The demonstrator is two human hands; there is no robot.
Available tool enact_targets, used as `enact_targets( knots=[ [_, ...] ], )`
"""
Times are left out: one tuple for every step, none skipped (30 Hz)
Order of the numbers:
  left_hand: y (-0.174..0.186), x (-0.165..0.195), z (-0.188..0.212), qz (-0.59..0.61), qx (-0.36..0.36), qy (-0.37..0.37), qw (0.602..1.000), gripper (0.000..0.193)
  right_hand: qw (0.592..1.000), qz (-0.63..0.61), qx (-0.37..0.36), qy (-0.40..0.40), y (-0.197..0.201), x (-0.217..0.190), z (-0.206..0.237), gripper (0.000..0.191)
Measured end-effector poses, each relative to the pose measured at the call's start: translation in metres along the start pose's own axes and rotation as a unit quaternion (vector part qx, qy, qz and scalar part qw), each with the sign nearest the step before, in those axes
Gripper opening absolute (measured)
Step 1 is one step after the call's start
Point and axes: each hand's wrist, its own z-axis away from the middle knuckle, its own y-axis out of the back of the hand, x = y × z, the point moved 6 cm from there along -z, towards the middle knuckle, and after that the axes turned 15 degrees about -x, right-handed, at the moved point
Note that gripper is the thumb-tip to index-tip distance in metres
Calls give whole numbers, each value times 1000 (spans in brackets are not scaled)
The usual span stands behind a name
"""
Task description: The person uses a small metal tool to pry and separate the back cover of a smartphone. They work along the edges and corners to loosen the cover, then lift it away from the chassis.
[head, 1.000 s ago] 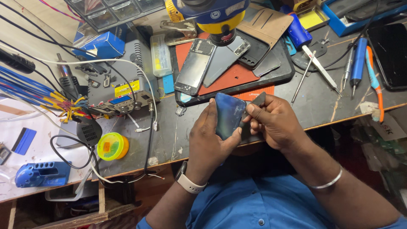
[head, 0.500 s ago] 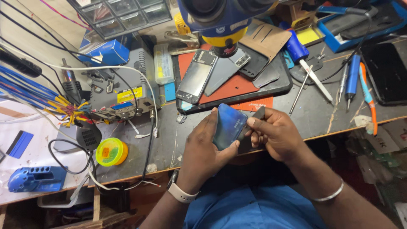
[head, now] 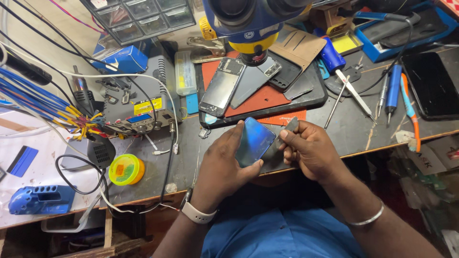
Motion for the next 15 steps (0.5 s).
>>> enact_targets(
  knots=[
    [0,1,0,4,3,1,1000,93,1000,5,5,9,-1,0,1,13],
    [1,2,0,-8,2,3,1000,94,1000,9,9,18,-2,0,1,14],
    [1,2,1,-18,-1,7,1000,94,999,19,8,30,-3,0,2,14],
    [0,2,2,-28,-3,11,1000,95,999,29,6,41,-4,0,3,14],
    [0,2,2,-24,-8,13,1000,95,998,40,4,53,-5,0,3,14],
    [0,1,3,-21,-13,14,1000,94,997,42,-8,63,-6,-1,4,14],
    [0,0,4,-18,-19,16,1000,94,996,43,-20,72,-7,-2,5,14],
    [0,0,4,-19,-22,11,1000,94,995,45,-31,82,-8,-4,5,14],
    [0,0,3,-21,-23,4,1000,93,995,46,-40,78,-9,-4,5,14],
    [0,0,3,-23,-25,-3,999,93,995,47,-50,75,-9,-5,5,14],
    [-1,-2,1,-29,-31,3,999,94,995,48,-58,70,-10,-6,6,14],
    [-1,-4,-1,-34,-37,9,999,94,996,43,-54,54,-9,-6,6,14],
    [-1,-6,-3,-39,-43,14,998,95,997,39,-51,38,-9,-6,5,14],
    [0,-7,-5,-43,-39,0,998,94,998,35,-48,24,-10,-6,4,14],
    [2,-7,-8,-48,-36,-15,998,92,998,22,-52,7,-10,-6,4,14]
  ],
)
